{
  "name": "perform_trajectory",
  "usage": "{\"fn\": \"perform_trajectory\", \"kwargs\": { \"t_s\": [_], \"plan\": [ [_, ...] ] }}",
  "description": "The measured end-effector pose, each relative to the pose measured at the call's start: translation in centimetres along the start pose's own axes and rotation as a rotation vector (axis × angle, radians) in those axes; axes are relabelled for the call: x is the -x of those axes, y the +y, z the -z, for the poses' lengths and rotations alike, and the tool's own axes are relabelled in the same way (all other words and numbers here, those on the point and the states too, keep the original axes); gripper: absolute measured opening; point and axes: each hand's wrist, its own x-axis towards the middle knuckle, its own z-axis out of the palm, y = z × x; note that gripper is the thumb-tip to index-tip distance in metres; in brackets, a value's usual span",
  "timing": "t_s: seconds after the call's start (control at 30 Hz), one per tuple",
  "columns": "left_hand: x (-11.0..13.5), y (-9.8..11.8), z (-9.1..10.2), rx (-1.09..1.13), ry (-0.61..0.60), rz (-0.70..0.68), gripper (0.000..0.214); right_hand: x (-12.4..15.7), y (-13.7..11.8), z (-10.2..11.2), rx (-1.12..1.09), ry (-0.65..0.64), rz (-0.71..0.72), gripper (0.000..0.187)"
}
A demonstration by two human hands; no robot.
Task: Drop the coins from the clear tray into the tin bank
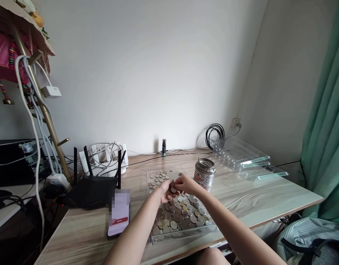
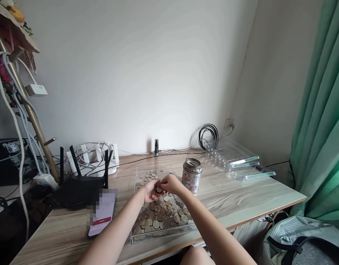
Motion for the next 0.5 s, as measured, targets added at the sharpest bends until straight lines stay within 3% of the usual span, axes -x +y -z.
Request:
{"fn": "perform_trajectory", "kwargs": {
  "t_s": [0.13,0.23,0.3,0.4,0.5],
  "plan": [
    [0.2,0.1,0.2,0.098,0.059,-0.024,0.026,0.2,-0.5,1.3,0.08,0.271,0.036,0.023],
    [0.4,0.1,0.0,0.082,0.111,-0.035,0.025,0.7,0.0,5.1,0.158,0.574,-0.032,0.023],
    [0.4,-0.1,-0.1,0.068,0.152,-0.072,0.02,0.9,0.7,8.1,0.325,0.715,-0.16,0.024],
    [0.4,-0.2,-0.1,0.066,0.203,-0.133,0.015,1.0,1.7,11.5,0.531,0.654,-0.369,0.022],
    [0.2,-0.3,0.0,0.055,0.22,-0.178,0.014,1.0,2.2,12.7,0.582,0.538,-0.442,0.024]
  ]
}}
